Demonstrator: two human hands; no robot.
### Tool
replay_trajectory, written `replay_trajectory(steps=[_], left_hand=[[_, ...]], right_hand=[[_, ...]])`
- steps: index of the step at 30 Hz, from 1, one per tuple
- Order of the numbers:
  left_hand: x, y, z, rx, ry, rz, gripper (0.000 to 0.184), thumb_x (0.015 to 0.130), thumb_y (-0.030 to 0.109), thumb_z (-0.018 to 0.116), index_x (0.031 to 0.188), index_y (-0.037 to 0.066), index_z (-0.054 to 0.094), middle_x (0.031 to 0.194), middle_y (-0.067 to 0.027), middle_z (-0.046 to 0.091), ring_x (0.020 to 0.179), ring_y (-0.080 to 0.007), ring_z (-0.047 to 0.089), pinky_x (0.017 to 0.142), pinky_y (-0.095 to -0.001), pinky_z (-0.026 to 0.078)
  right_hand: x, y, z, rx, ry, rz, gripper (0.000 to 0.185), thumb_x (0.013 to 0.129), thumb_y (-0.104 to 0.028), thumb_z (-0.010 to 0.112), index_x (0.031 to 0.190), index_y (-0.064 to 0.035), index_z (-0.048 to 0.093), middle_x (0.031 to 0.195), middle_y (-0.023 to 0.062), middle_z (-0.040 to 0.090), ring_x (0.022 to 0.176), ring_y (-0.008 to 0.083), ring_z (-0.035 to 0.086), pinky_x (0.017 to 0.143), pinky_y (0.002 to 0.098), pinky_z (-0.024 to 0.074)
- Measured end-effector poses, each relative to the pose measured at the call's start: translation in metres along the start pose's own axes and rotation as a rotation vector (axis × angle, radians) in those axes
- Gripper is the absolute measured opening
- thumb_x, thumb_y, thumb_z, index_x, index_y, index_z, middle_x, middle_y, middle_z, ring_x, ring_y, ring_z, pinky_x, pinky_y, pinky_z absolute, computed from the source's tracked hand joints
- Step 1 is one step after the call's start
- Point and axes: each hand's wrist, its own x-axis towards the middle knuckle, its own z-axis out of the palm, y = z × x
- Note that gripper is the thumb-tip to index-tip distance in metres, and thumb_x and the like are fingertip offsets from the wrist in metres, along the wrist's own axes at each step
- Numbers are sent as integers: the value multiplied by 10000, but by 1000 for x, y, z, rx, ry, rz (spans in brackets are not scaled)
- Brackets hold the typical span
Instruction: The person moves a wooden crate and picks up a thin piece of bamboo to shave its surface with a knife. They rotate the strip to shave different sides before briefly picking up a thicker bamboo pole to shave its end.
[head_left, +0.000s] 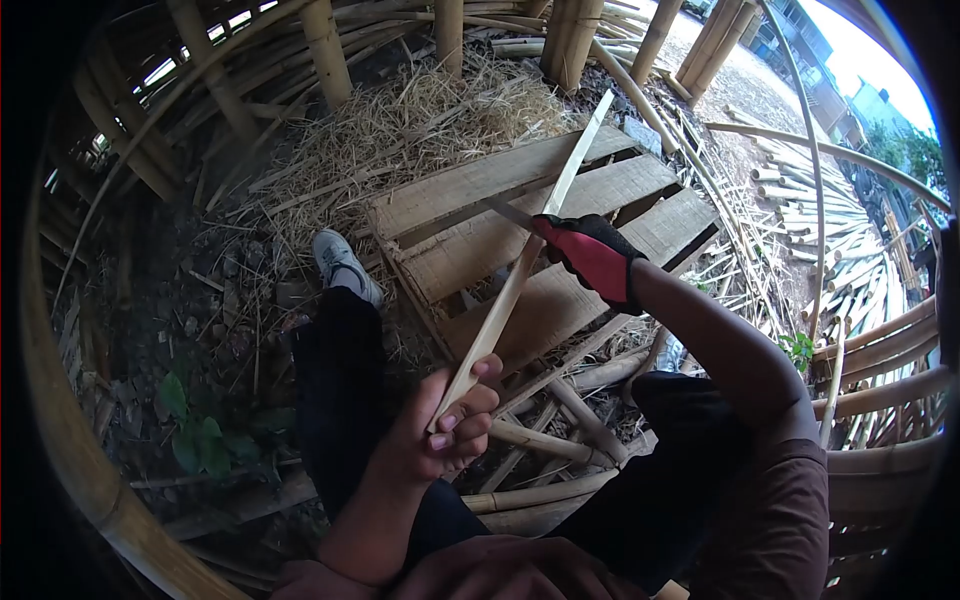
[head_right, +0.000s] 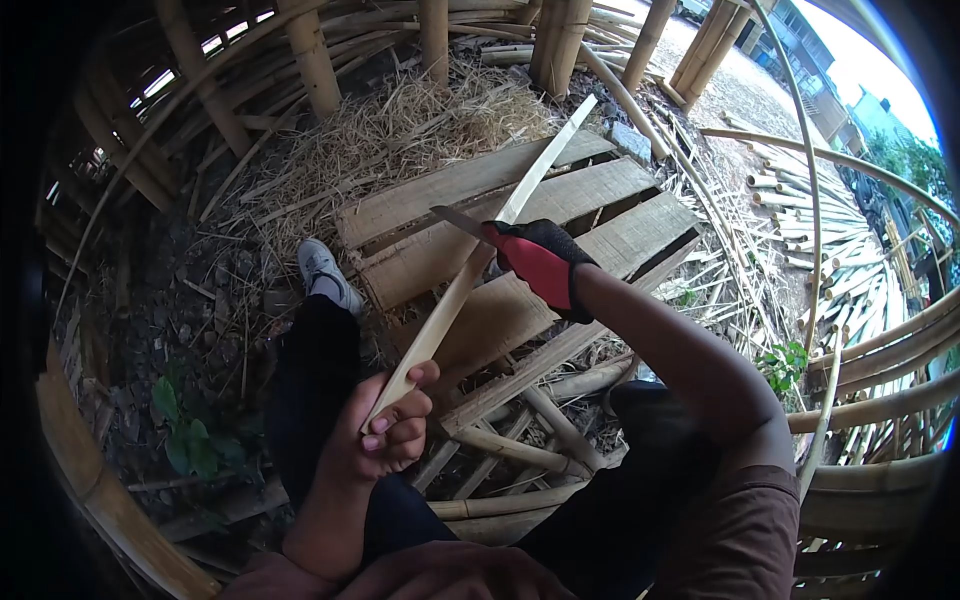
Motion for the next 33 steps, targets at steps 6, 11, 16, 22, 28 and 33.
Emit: replay_trajectory(steps=[6,11,16,22,28,33], left_hand=[[-3,0,1,45,14,-13,172,1005,148,247,1035,96,408,510,-3,425,311,-55,350,292,-180,195],[1,1,4,142,63,14,166,1000,129,253,1033,98,413,511,-1,426,308,-59,341,288,-191,195],[6,3,4,176,85,2,175,1002,134,250,1031,101,419,505,5,422,304,-53,330,287,-186,198],[5,4,8,195,117,11,166,1010,141,253,1030,106,414,498,5,415,297,-48,306,289,-182,186],[5,5,11,242,124,9,172,1019,158,245,1018,115,411,495,14,408,298,-47,308,288,-177,191],[10,2,12,301,170,-2,163,1023,167,256,998,124,412,489,25,396,297,-42,303,287,-175,191]], right_hand=[[-17,-2,11,-35,-169,-121,558,898,-613,515,791,-74,608,634,-24,470,508,76,418,454,254,335],[-28,1,20,-28,-151,-208,554,897,-618,508,836,-78,618,618,-24,468,491,81,392,459,264,343],[-13,-2,-2,-33,-130,0,529,944,-563,474,863,-62,625,641,1,543,547,103,452,516,276,382],[-13,17,18,-233,-144,-356,554,943,-559,477,845,-39,641,635,-1,496,601,112,452,571,277,393],[-46,0,22,7,-203,-99,553,933,-593,469,763,-76,569,642,-22,483,532,72,385,485,251,318],[-10,9,-6,43,-48,-11,520,934,-592,480,811,-100,598,647,-39,478,528,59,370,457,252,289]])
